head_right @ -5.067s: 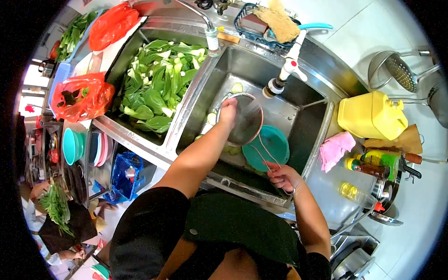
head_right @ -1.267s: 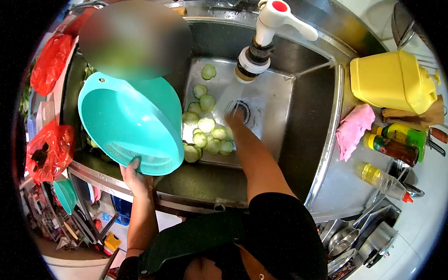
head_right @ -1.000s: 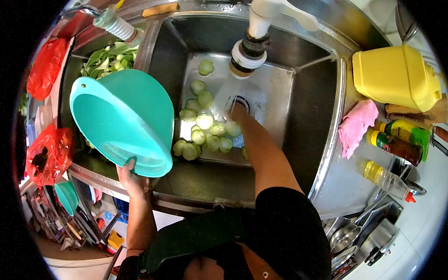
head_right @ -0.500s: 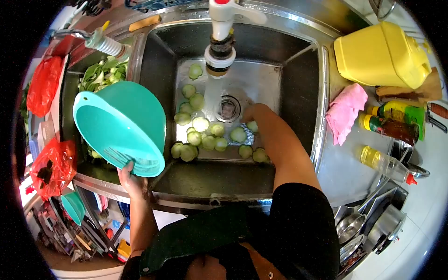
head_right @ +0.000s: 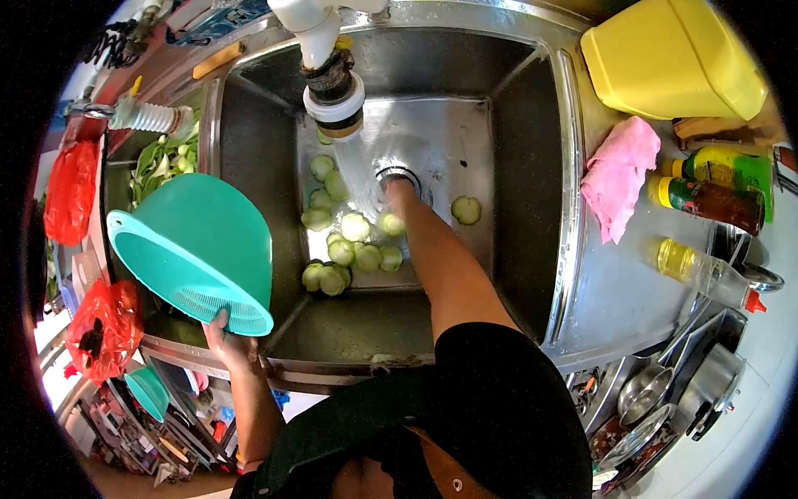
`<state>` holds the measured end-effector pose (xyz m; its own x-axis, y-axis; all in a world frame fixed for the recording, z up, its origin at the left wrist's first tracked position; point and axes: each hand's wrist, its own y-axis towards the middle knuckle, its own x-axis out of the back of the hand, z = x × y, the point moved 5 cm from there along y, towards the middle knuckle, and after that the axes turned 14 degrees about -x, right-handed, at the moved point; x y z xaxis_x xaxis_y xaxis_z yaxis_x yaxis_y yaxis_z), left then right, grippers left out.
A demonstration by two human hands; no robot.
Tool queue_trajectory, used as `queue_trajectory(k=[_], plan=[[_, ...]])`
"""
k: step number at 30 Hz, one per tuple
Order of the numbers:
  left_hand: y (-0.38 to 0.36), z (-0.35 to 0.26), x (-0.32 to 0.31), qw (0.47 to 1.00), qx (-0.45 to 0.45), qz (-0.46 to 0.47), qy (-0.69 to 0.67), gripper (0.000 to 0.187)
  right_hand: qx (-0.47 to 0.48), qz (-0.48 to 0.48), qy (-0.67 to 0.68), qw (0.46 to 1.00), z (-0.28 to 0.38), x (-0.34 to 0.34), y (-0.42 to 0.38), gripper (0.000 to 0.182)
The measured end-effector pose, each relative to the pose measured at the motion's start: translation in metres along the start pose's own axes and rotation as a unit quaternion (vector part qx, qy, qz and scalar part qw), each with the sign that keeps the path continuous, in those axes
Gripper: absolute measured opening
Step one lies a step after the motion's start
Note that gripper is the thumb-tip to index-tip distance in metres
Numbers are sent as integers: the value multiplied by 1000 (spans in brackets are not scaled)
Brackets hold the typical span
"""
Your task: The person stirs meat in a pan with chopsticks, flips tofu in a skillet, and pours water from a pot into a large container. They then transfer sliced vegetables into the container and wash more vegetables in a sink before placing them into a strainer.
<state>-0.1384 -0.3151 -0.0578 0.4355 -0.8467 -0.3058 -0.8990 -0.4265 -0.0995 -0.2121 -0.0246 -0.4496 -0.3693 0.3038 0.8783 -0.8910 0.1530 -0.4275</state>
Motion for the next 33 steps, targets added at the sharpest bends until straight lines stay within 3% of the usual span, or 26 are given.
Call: queue_trajectory(k=[1,2,3,4,5,9,11,12,13,14,15,16,17,18,20,24,26,27,29,33], plan=[[0,0,-1,1000,0,1,0,50,-38,83,162,983,3,57,-24,22],[0,0,-1,1000,5,-10,2,53,-73,163,319,931,7,87,-39,25],[0,-1,-1,1000,10,-20,4,55,-73,163,319,931,6,69,-32,25],[-1,-1,-1,1000,9,-21,4,55,-181,193,476,839,-4,32,-19,24],[-1,-2,-2,1000,11,-23,10,55,-280,213,612,708,-9,7,-13,23],[1,-1,-1,1000,8,-21,2,54,-306,121,567,755,-12,4,-15,22],[2,1,3,1000,7,-11,0,53,-229,140,444,855,-11,35,-23,17],[2,2,3,1000,9,-1,-1,52,-228,139,443,856,-20,49,-29,17],[2,1,3,1000,8,-1,-3,52,24,85,364,927,-11,76,-34,13],[2,1,2,1000,11,1,-6,52,275,25,256,926,3,92,-50,9],[2,1,2,1000,14,3,-9,51,275,24,255,927,5,92,-54,9],[3,1,2,1000,13,3,-10,51,152,138,470,858,-1,86,-51,8],[3,2,3,1000,14,5,-14,51,16,241,648,722,-5,76,-51,7],[4,3,3,1000,16,7,-18,50,17,241,648,723,-1,89,-56,7],[5,5,6,1000,15,13,-21,49,-218,388,734,512,0,99,-72,7],[4,1,-1,999,12,14,-27,49,-198,470,730,455,4,132,-92,11],[3,-1,-4,998,27,-10,-60,47,-130,504,765,378,8,139,-98,7],[4,-1,-3,998,30,-5,-61,47,-127,504,765,381,9,142,-102,7],[4,-2,-4,997,30,2,-66,48,-127,414,765,477,4,153,-108,12],[4,-4,-8,996,51,-5,-73,51,-122,391,775,482,7,190,-126,13]])
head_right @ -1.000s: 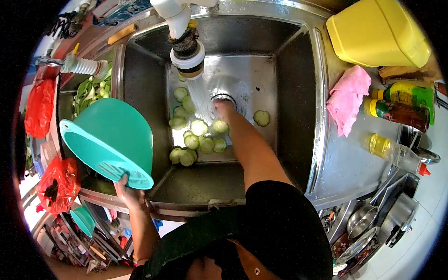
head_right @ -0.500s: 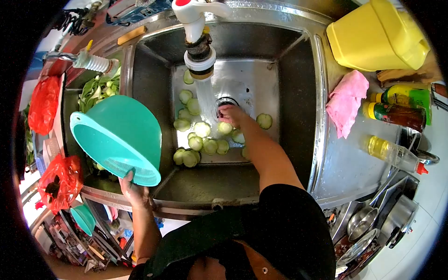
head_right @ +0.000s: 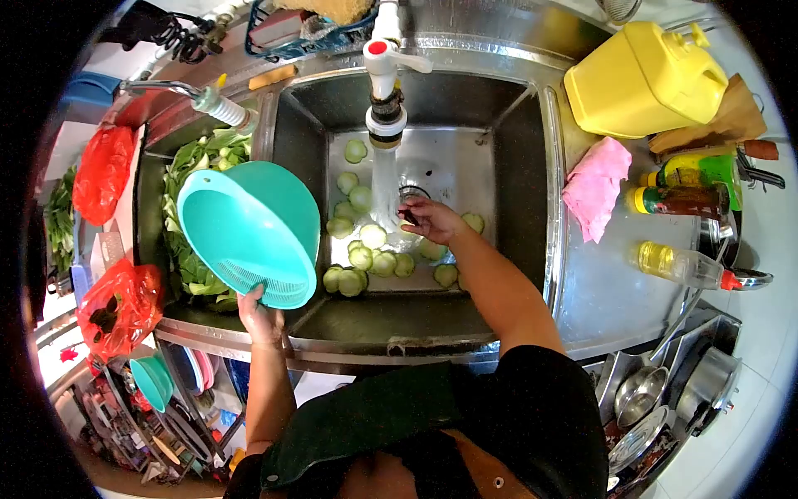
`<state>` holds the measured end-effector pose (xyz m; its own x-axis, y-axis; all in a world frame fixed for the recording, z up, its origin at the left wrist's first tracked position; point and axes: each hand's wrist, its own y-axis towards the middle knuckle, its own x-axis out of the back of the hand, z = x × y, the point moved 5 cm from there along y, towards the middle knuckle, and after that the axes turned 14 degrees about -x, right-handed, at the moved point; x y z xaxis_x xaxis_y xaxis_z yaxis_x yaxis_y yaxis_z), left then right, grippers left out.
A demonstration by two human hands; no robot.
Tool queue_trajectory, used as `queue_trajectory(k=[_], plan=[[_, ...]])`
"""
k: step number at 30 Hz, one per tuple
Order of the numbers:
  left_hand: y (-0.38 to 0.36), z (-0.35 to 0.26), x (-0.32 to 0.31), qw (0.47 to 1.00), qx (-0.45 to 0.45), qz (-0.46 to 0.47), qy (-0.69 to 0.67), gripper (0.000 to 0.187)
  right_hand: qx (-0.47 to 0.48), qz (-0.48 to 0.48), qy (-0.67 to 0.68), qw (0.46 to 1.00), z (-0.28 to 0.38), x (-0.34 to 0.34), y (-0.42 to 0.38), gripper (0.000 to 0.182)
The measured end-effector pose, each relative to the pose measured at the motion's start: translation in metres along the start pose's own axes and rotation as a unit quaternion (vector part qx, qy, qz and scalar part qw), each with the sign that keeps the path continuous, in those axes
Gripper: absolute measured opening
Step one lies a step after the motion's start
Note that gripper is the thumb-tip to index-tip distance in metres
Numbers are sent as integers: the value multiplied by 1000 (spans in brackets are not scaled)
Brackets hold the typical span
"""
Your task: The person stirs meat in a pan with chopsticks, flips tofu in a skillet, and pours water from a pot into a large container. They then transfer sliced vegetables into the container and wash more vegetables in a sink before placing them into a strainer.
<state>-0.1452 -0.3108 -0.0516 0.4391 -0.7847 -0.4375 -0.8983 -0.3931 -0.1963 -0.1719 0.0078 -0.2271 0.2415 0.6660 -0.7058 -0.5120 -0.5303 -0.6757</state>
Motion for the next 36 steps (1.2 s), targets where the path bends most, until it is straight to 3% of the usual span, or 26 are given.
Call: queue_trajectory(k=[8,12,18,20,24,30,32,36], plan=[[2,1,1,999,22,13,-20,55,24,78,48,996,24,-52,-56,37],[1,0,0,999,29,14,-15,54,32,108,71,991,32,-72,-73,37],[3,2,1,999,36,26,-12,51,102,99,-75,987,35,-90,-92,36],[3,1,0,999,39,34,-18,51,50,22,-45,997,31,-88,-96,31],[2,-2,-2,999,46,14,-20,51,100,33,1,994,33,-101,-106,26],[-20,-28,-3,996,63,14,-58,55,106,112,107,982,37,-114,-123,31],[-26,-40,-3,994,63,30,-87,55,38,273,132,952,35,-124,-125,30],[-32,-68,9,994,43,29,-95,56,9,240,119,963,22,-150,-125,31]])
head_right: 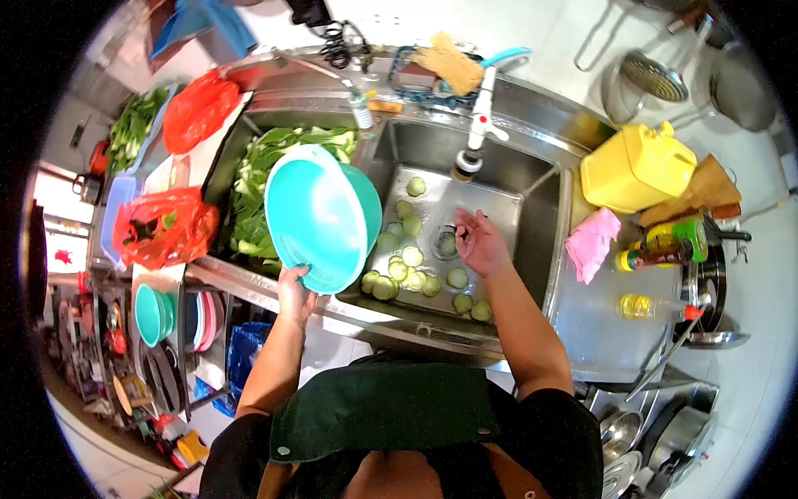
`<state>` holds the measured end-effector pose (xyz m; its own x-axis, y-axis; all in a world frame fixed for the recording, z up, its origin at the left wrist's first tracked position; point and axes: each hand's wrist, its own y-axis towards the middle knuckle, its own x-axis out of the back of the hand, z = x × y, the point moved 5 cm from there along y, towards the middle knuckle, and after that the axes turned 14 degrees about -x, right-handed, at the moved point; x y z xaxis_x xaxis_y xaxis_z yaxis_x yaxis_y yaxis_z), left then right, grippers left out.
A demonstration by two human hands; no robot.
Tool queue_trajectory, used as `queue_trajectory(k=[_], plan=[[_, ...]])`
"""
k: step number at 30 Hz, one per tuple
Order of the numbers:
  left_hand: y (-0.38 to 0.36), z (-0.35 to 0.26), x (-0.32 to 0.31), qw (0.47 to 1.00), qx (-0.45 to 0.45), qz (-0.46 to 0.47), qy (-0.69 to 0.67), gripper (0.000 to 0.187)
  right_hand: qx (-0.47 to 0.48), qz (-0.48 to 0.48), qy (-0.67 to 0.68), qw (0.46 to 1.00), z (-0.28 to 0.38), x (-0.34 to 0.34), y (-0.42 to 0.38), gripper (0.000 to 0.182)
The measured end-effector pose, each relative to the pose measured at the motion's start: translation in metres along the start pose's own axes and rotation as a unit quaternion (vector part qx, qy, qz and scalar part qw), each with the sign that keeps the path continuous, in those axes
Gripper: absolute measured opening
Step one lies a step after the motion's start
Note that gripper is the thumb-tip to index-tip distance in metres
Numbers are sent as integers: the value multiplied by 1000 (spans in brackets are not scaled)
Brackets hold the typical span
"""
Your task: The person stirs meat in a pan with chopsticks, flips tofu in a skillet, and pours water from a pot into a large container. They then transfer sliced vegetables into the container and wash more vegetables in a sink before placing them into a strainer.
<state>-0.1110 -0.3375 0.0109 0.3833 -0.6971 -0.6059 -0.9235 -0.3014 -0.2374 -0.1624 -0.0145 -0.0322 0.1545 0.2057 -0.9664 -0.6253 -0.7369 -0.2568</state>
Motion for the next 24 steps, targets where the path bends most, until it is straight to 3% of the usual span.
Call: queue_trajectory(k=[3,4,5,6,8,10,11,14,16,17,19,21,24], plan=[[-10,-23,14,998,-43,-51,-9,50,51,-95,-99,989,-2,-9,13,30],[-10,-23,41,997,-13,-53,59,40,37,-103,-163,981,-3,-12,21,29],[-19,-32,57,987,17,-85,139,36,41,-124,-253,959,-6,-24,29,27],[-28,-35,71,989,-5,-134,63,36,32,-176,-307,935,-12,-38,37,26],[-49,-56,99,975,-107,-188,48,39,57,-178,-446,875,-37,-96,65,20],[-70,-60,151,963,-110,-241,52,43,75,-181,-585,787,-77,-164,95,19],[-88,-71,163,957,-109,-263,46,46,59,-119,-624,770,-100,-187,115,18],[-135,-86,204,947,-141,-289,29,49,29,53,-759,649,-214,-263,163,21],[-166,-81,233,940,-96,-324,41,53,-32,150,-790,594,-298,-286,195,20],[-179,-73,251,936,-104,-334,32,53,-75,185,-797,571,-342,-289,212,18],[-200,-50,284,931,-63,-357,38,55,-165,257,-833,462,-432,-284,245,19],[-219,-42,298,919,-75,-387,-4,55,-165,329,-845,388,-511,-255,282,27],[-238,-41,319,901,-75,-425,-50,55,-183,333,-889,257,-610,-219,320,32]])
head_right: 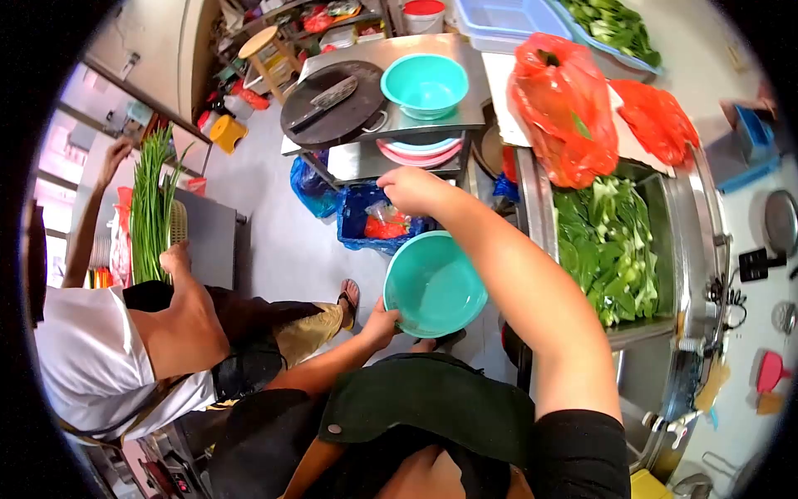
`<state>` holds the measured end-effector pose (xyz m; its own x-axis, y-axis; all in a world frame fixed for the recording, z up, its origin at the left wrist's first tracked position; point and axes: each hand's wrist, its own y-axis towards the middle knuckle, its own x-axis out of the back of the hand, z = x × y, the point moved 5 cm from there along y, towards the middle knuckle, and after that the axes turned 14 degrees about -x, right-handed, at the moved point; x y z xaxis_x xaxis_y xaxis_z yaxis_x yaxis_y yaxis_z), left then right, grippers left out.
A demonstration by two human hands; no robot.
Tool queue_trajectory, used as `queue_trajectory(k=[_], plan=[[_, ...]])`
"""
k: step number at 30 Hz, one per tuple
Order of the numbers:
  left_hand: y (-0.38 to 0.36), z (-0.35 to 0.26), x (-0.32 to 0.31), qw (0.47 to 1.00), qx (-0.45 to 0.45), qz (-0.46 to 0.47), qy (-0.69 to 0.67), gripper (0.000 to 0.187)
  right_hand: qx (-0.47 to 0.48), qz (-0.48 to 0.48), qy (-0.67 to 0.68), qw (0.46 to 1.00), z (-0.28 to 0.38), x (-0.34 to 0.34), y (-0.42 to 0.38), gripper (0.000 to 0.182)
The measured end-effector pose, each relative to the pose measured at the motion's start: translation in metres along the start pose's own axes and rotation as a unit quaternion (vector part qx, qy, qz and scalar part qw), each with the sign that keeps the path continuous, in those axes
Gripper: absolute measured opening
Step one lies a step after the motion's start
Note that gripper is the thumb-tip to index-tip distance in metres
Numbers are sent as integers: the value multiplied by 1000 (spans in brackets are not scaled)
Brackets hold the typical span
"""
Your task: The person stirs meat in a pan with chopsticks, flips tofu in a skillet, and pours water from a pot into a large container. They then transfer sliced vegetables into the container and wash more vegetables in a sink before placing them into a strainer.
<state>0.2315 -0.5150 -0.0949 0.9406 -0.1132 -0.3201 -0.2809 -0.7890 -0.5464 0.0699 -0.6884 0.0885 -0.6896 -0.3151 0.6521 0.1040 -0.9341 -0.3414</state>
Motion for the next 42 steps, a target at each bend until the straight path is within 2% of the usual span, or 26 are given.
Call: queue_trajectory(k=[1,4,5,8,9,11,12,13,14,15,17,19,21,22,24,28,31,33,34,35,36,38,39,40,41,42], plan=[[0,0,10,1000,8,-15,0,55,-28,29,-38,998,9,-10,21,33],[7,6,37,999,10,-44,10,55,-57,-8,-64,996,27,-26,68,37],[7,7,43,998,8,-49,31,56,-71,-7,-12,997,34,-25,72,34],[15,9,47,1000,-11,-23,17,58,17,-145,86,986,34,-21,83,21],[13,-5,39,1000,-10,-21,16,58,15,-145,85,986,32,-15,76,21],[9,-34,13,999,-32,14,-34,63,51,-183,248,950,21,14,48,15],[13,-41,4,999,-32,17,-34,63,20,-206,256,944,10,28,32,14],[18,-52,-10,992,-93,80,-7,67,-12,-231,266,936,-4,44,13,12],[21,-65,-25,977,-152,147,21,72,4,-239,353,905,-20,60,-10,12],[21,-75,-39,975,-147,163,25,72,21,-252,434,865,-37,76,-39,12],[14,-99,-89,958,-146,248,6,77,3,-351,416,839,-66,112,-116,12],[7,-108,-138,936,-115,331,25,80,0,-461,422,781,-100,132,-205,11],[-26,-100,-218,902,-26,418,102,77,-68,-627,408,660,-154,131,-352,10],[-40,-92,-242,886,-11,449,113,77,-79,-654,401,636,-164,122,-396,11],[-69,-53,-280,854,150,454,203,72,-117,-704,381,587,-186,93,-479,13],[-122,46,-346,775,228,523,272,64,-230,-744,397,486,-249,-10,-598,10],[-149,144,-390,698,260,573,341,59,-373,-642,473,474,-311,-89,-623,13],[-166,194,-417,736,235,498,394,51,-393,-550,596,434,-356,-120,-617,23],[-174,222,-432,719,217,515,413,54,-391,-497,648,425,-377,-128,-612,36],[-180,251,-441,705,197,531,427,57,-304,-480,732,377,-396,-132,-604,48],[-189,279,-439,692,201,539,435,57,-257,-472,770,344,-410,-129,-596,48],[-191,309,-452,560,-220,582,547,65,-201,-460,809,306,-443,-129,-581,48],[-193,332,-449,422,-328,623,572,72,-293,-533,698,378,-465,-133,-583,44],[-203,333,-450,464,-277,655,528,66,-376,-587,567,439,-477,-136,-588,41],[-213,332,-454,504,-223,681,481,60,-374,-583,576,434,-481,-144,-589,41],[-204,344,-459,565,-243,679,401,48,-405,-624,524,414,-483,-151,-599,36]])
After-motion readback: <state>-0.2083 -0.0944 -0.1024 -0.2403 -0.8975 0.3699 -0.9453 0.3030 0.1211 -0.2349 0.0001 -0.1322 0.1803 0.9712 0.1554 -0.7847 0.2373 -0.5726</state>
